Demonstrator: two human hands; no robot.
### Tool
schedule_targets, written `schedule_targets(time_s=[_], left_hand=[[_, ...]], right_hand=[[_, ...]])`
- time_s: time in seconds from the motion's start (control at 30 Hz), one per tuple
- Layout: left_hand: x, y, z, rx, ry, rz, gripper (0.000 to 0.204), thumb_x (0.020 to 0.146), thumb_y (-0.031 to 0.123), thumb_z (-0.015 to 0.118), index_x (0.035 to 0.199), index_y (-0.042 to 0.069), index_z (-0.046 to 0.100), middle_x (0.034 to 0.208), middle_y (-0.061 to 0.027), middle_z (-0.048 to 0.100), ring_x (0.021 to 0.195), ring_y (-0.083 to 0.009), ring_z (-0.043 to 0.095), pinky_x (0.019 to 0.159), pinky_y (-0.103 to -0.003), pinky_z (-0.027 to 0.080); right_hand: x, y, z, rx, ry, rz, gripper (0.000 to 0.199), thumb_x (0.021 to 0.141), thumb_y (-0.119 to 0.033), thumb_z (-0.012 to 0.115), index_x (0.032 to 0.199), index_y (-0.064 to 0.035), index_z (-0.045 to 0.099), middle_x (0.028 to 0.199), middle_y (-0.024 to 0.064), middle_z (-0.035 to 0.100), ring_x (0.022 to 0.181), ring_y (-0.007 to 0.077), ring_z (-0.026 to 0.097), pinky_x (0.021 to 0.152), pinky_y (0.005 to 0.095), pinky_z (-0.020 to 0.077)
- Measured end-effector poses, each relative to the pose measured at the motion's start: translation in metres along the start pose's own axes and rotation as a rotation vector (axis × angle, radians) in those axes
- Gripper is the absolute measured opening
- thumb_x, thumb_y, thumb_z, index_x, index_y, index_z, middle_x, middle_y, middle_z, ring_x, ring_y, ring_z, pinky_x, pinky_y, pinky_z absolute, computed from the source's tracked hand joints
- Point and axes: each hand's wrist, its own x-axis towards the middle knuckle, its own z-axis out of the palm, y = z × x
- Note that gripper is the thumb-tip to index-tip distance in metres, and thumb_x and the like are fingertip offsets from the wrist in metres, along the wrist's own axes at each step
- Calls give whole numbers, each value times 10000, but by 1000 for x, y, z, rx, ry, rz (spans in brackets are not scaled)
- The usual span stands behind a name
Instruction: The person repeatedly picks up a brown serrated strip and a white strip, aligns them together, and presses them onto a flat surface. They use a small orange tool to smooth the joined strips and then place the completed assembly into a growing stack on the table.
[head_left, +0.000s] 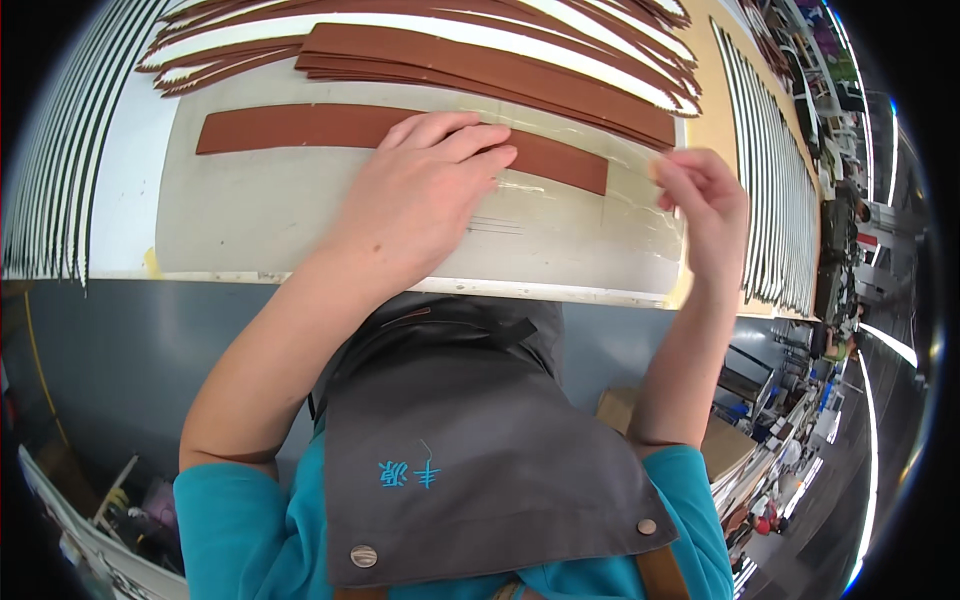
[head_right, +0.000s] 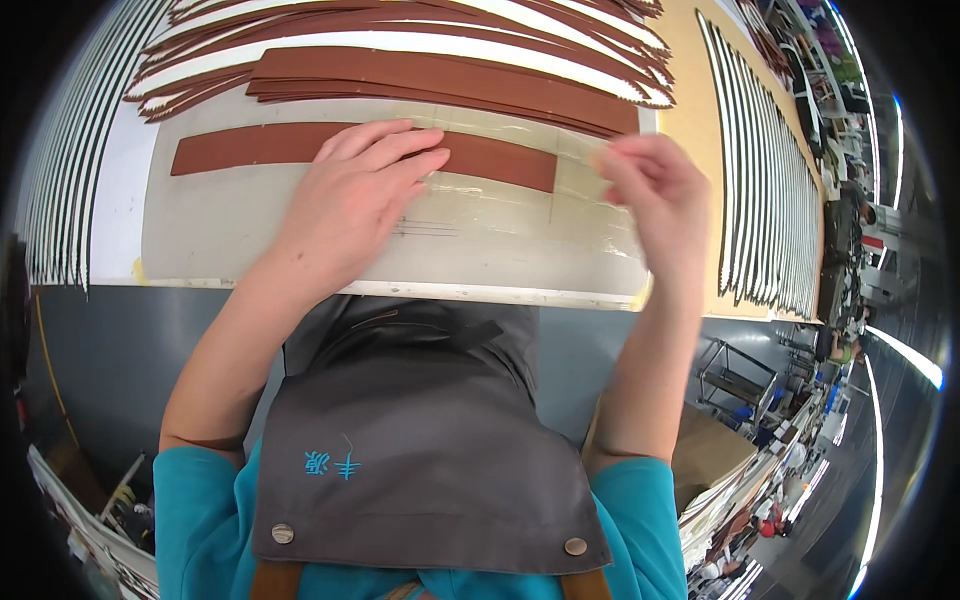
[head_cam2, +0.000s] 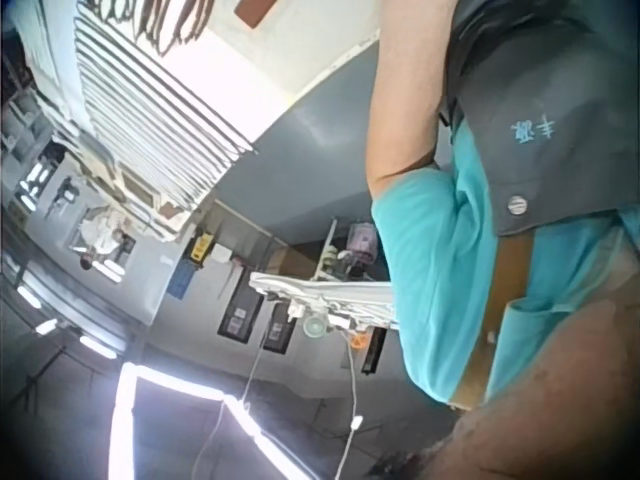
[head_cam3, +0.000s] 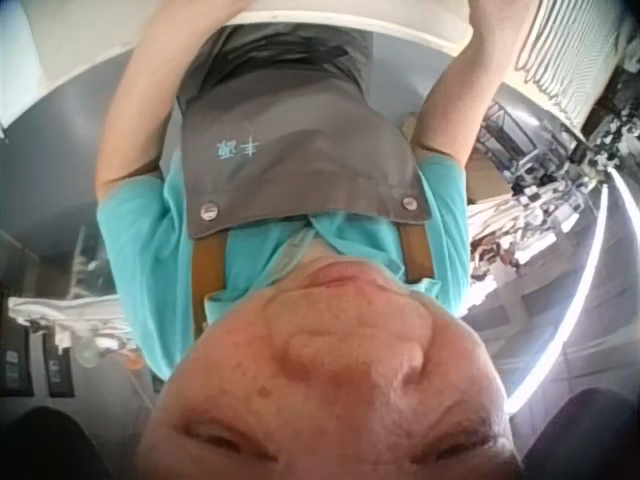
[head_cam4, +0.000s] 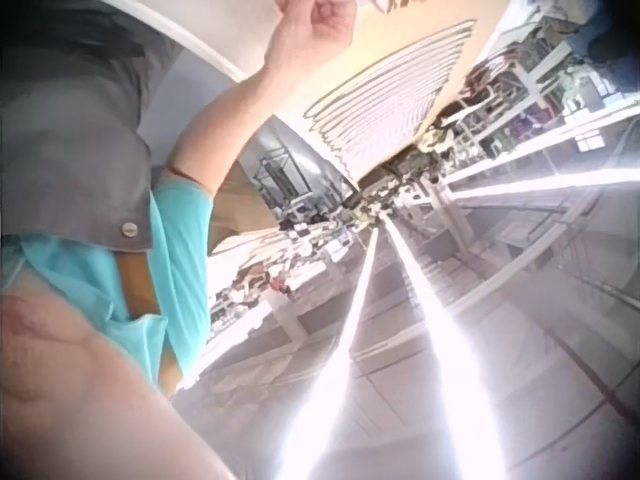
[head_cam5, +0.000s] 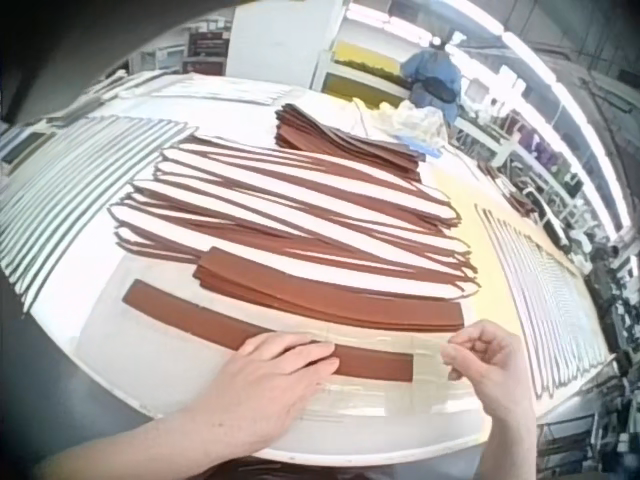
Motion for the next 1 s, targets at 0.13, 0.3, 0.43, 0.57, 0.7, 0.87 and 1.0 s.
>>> schedule_targets(time_s=[0.13, 0.3, 0.43, 0.57, 0.7, 0.87, 1.0], left_hand=[[-3, -3, 1, -24, 48, -26, 300, 933, 74, 630, 1222, 62, 706, 1305, -53, 661, 1277, -279, 561, 1078, -441, 439], [-1, -4, 3, -82, 70, -23, 301, 889, 35, 629, 1179, 36, 711, 1257, -67, 667, 1264, -280, 568, 1070, -445, 443], [-2, -4, 4, -100, 88, -24, 287, 889, 29, 626, 1164, 25, 708, 1239, -65, 666, 1247, -273, 575, 1062, -444, 447], [-2, -5, 3, -100, 87, -19, 275, 892, 32, 623, 1154, 25, 707, 1233, -62, 662, 1242, -265, 575, 1059, -442, 449], [-3, -5, 5, -94, 90, -25, 258, 899, 40, 622, 1142, 29, 709, 1225, -54, 658, 1243, -257, 573, 1060, -438, 449], [-3, -5, 6, -90, 93, -34, 253, 901, 45, 624, 1138, 31, 710, 1222, -50, 659, 1242, -253, 573, 1062, -436, 447], [-1, -4, 7, -97, 109, -37, 256, 902, 51, 630, 1142, 33, 717, 1218, -53, 665, 1247, -254, 573, 1061, -436, 447]], right_hand=[[17, -24, 90, -53, -138, 101, 127, 893, -92, 754, 947, 14, 709, 815, 48, 723, 689, 81, 664, 603, 223, 535], [32, -22, 112, -170, -93, 191, 144, 833, -109, 758, 890, 16, 716, 758, 45, 707, 618, 86, 640, 548, 233, 507], [31, -27, 117, -196, -64, 219, 137, 832, -109, 750, 881, 15, 717, 739, 39, 701, 608, 85, 636, 532, 233, 497], [32, -24, 118, -201, -52, 197, 123, 836, -97, 742, 881, 15, 720, 725, 38, 698, 602, 82, 633, 527, 228, 492], [32, -27, 120, -241, -56, 212, 115, 836, -92, 741, 871, 16, 721, 720, 36, 697, 601, 80, 634, 524, 226, 492], [35, -27, 117, -252, -97, 232, 119, 837, -97, 742, 870, 16, 723, 721, 35, 697, 603, 78, 638, 528, 223, 497], [35, -27, 118, -237, -87, 240, 124, 836, -98, 746, 886, 14, 725, 727, 34, 699, 603, 77, 638, 532, 219, 497]])
